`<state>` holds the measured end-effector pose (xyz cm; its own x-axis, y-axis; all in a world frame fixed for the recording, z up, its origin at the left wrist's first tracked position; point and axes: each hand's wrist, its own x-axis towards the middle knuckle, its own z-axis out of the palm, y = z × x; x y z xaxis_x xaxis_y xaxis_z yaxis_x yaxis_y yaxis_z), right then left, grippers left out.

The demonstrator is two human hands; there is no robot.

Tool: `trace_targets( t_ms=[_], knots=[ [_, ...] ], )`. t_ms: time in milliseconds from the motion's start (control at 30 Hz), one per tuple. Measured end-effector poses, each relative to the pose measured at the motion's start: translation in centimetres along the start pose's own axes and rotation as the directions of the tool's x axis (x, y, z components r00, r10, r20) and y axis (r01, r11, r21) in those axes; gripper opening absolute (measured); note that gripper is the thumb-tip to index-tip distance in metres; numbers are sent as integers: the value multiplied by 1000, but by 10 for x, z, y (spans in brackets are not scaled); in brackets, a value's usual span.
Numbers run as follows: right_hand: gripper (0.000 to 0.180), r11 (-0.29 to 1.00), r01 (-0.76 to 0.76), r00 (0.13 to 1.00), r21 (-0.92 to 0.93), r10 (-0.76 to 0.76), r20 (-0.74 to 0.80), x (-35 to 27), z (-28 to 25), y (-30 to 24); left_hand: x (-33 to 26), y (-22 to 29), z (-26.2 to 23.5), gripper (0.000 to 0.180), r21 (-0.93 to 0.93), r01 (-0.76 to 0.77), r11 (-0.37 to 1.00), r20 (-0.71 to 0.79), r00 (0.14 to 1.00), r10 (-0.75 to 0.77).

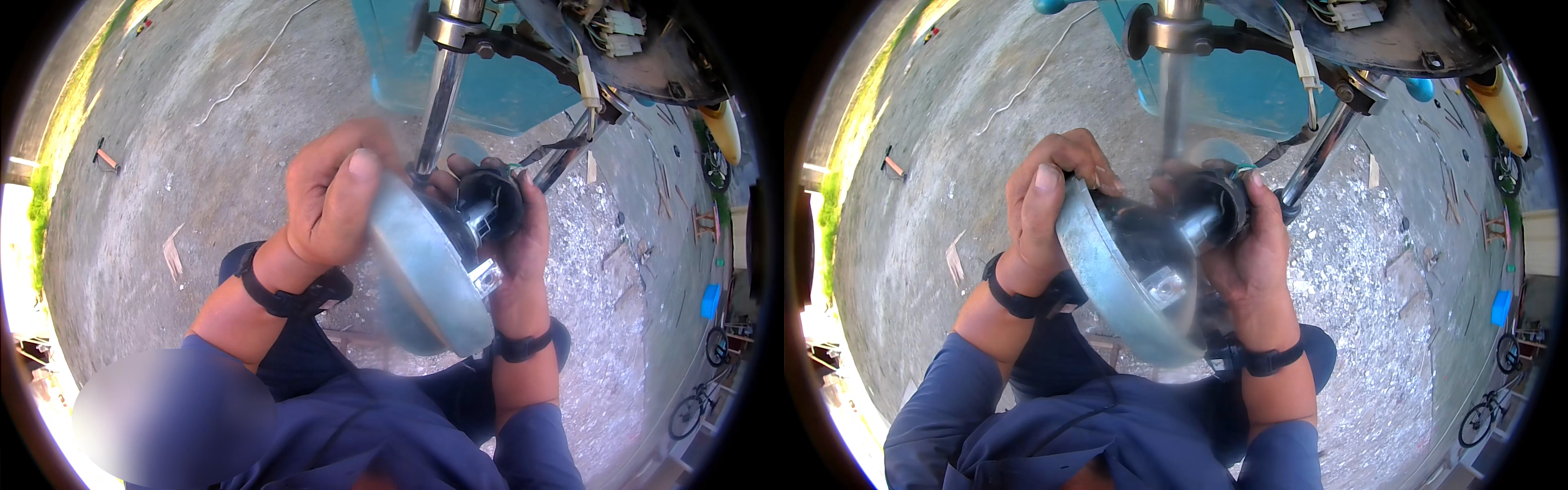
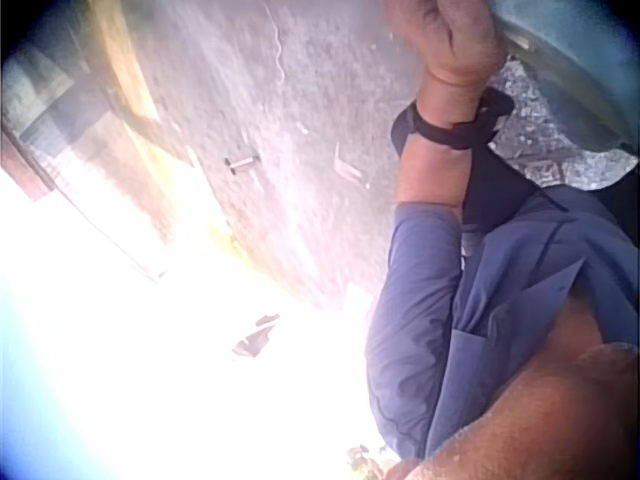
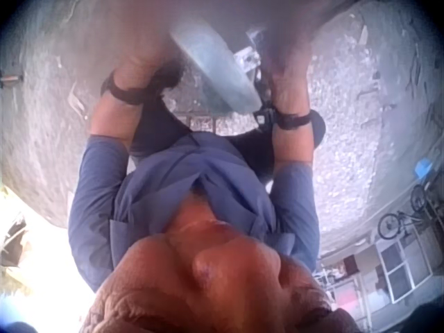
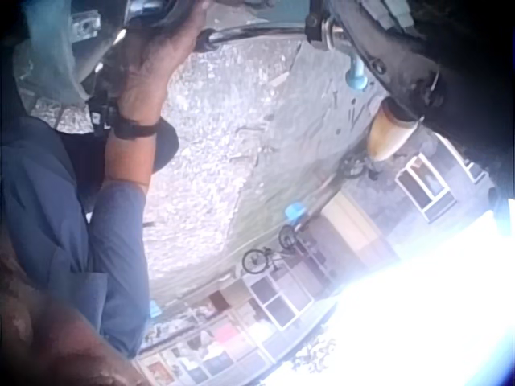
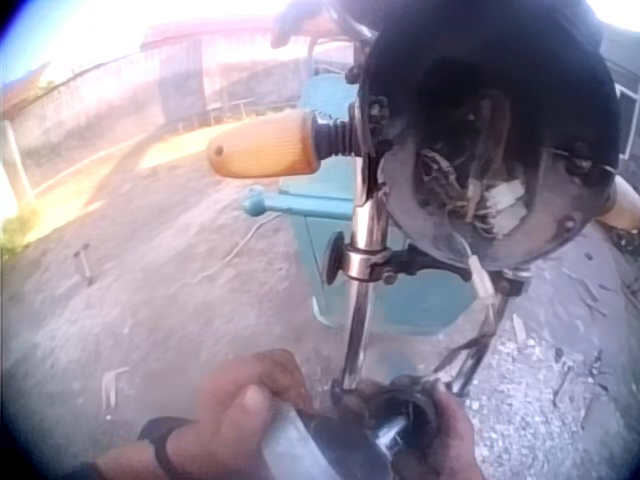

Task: The person removes the headlight cover from a motorcycle and handles the internal wiring and bulb socket by hand.

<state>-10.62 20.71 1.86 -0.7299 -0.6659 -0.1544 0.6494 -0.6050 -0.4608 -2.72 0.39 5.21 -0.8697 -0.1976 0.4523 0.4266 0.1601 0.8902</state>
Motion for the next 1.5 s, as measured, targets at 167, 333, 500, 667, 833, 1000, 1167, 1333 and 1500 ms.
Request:
trace_targets(
  t_ms=[167,333,500,667,833,1000,1167,1333,1500],
  knots=[
    [49,999,30,999,29,-29,-18,0,3,5,0,-1,0,48,6,23,1000,-66,998,-22],
    [46,988,113,992,-104,-117,-41,0,11,10,3,-3,0,48,73,25,997,-101,995,-18],
    [40,966,186,980,-179,-195,-32,4,9,7,6,1,4,46,93,-35,995,-59,997,40],
    [35,948,219,975,-229,-220,23,5,6,5,6,3,4,45,164,-162,973,5,987,163],
    [33,930,277,960,-241,-259,102,8,0,1,4,6,5,43,187,-186,965,40,983,182],
    [33,930,261,965,-260,-262,32,4,3,2,6,-2,10,20,162,-341,926,13,939,344],
    [42,910,259,963,-325,-270,11,-1,3,8,6,2,6,35,262,-390,883,111,921,374],
    [54,917,246,969,-313,-232,82,2,-1,4,5,3,2,35,305,-391,868,138,920,366],
    [55,938,204,978,-279,-185,95,3,-5,3,6,3,1,34,311,-402,861,142,916,376]
  ],
)
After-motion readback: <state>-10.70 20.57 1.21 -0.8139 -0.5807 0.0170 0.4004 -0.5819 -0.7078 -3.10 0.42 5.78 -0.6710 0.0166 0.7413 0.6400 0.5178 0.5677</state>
